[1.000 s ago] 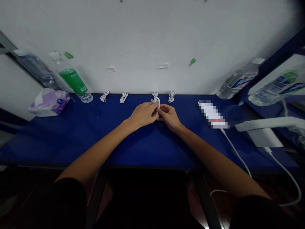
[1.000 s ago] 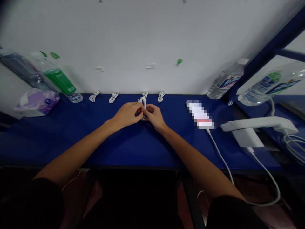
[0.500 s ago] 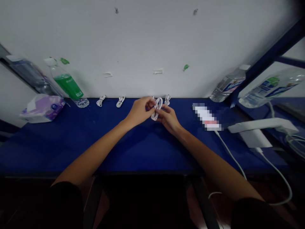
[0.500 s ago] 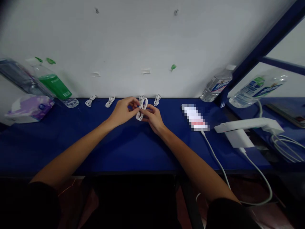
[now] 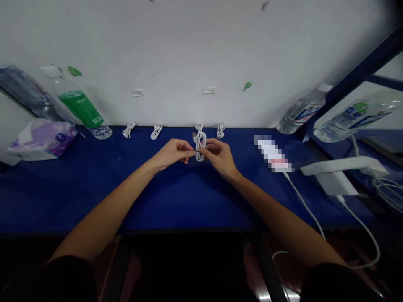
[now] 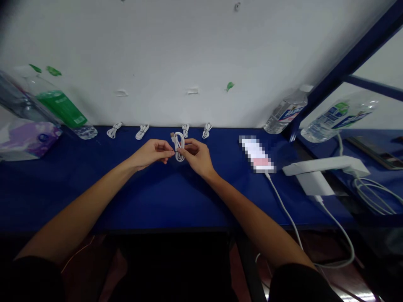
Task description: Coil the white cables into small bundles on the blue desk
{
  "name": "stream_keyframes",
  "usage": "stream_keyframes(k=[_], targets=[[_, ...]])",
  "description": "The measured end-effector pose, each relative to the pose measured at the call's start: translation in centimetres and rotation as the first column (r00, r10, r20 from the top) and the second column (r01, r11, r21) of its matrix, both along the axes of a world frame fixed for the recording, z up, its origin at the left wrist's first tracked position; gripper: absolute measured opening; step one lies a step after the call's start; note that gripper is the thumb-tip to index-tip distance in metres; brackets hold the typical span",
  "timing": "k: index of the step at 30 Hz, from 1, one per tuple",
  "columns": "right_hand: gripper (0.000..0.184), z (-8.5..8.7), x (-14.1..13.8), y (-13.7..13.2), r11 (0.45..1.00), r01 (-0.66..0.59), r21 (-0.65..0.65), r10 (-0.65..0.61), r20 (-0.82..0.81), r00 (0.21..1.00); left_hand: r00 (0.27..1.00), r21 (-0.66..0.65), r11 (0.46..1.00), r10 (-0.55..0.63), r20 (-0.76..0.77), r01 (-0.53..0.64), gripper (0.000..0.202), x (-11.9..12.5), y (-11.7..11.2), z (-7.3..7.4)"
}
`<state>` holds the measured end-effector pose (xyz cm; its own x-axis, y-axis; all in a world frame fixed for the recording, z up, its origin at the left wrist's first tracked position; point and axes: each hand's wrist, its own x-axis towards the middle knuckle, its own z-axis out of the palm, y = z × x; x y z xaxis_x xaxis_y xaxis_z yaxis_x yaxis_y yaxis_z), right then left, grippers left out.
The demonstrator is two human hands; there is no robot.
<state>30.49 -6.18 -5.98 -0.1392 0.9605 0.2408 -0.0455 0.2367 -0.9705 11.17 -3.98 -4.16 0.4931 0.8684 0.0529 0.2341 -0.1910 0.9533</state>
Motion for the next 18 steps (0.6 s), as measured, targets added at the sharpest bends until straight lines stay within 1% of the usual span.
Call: stream_keyframes(k=[1,2,3,4,5,6,7,8,9,10,11,12,13,14,15,16,17,18], targets=[[0.028,0.1,-0.1,-0.1,0.999,0.006,-0.033,-0.007,-0.009,1.000,0.996,0.169,0.986,0.019,-0.086,-0.004,0.011,0.0,-0.1,0.0],[0.028,0.2,-0.1,-0.2,0.996,0.004,-0.087,-0.007,-0.034,0.999,0.983,0.359,0.933,0.053,-0.175,0.013,0.010,-0.1,-0.2,0.1],[0.027,0.3,-0.2,-0.2,0.987,-0.012,-0.161,0.000,-0.072,0.997,0.960,0.540,0.840,0.101,-0.259,0.058,0.009,-0.1,-0.3,0.1],[0.026,0.3,-0.2,-0.2,0.967,-0.046,-0.249,0.017,-0.117,0.993,0.930,0.684,0.718,0.151,-0.335,0.130,0.009,-0.2,-0.4,0.1],[0.025,0.4,-0.3,-0.2,0.936,-0.093,-0.339,0.038,-0.165,0.986,0.897,0.780,0.589,0.201,-0.394,0.211,0.013,-0.3,-0.5,0.1],[0.023,0.4,-0.3,-0.1,0.896,-0.149,-0.419,0.063,-0.211,0.975,0.869,0.833,0.476,0.241,-0.432,0.282,0.018,-0.4,-0.5,0.1],[0.021,0.5,-0.2,-0.1,0.853,-0.203,-0.481,0.087,-0.252,0.964,0.852,0.859,0.393,0.269,-0.448,0.327,0.022,-0.4,-0.6,0.1],[0.020,0.5,-0.2,0.0,0.821,-0.245,-0.515,0.107,-0.283,0.953,0.852,0.878,0.341,0.288,-0.437,0.336,0.024,-0.4,-0.6,-0.1],[0.020,0.5,-0.2,0.0,0.811,-0.267,-0.520,0.119,-0.300,0.947,0.867,0.896,0.317,0.294,-0.403,0.309,0.025,-0.4,-0.6,-0.2],[0.021,0.5,-0.1,0.0,0.823,-0.266,-0.502,0.123,-0.301,0.946,0.892,0.912,0.324,0.288,-0.348,0.251,0.025,-0.3,-0.7,-0.4],[0.023,0.5,0.0,0.0,0.850,-0.249,-0.464,0.121,-0.288,0.950,0.920,0.917,0.360,0.277,-0.279,0.170,0.024,-0.1,-0.7,-0.5],[0.026,0.5,0.1,0.0,0.883,-0.222,-0.414,0.116,-0.266,0.957,0.942,0.903,0.424,0.266,-0.204,0.076,0.022,0.1,-0.8,-0.7],[0.028,0.5,0.2,0.0,0.913,-0.191,-0.360,0.109,-0.238,0.965,0.957,0.860,0.509,0.260,-0.126,-0.025,0.020,0.4,-0.9,-0.8],[0.029,0.5,0.3,0.0,0.937,-0.162,-0.309,0.100,-0.207,0.973,0.965,0.784,0.609,0.257,-0.049,-0.123,0.019,0.7,-0.9,-0.9],[0.030,0.6,0.4,0.0,0.954,-0.138,-0.267,0.092,-0.178,0.980,0.967,0.673,0.712,0.256,0.021,-0.203,0.018,1.0,-0.9,-0.9],[0.031,0.7,0.5,0.1,0.964,-0.118,-0.236,0.084,-0.152,0.985,0.964,0.539,0.803,0.253,0.082,-0.257,0.019,1.2,-0.9,-0.9],[0.032,0.8,0.6,0.1,0.971,-0.103,-0.215,0.076,-0.131,0.989,0.960,0.403,0.871,0.249,0.128,-0.280,0.018,1.3,-0.8,-0.9],[0.033,0.8,0.7,0.1,0.976,-0.090,-0.199,0.069,-0.111,0.991,0.958,0.289,0.917,0.240,0.157,-0.277,0.017,1.4,-0.7,-0.9]])
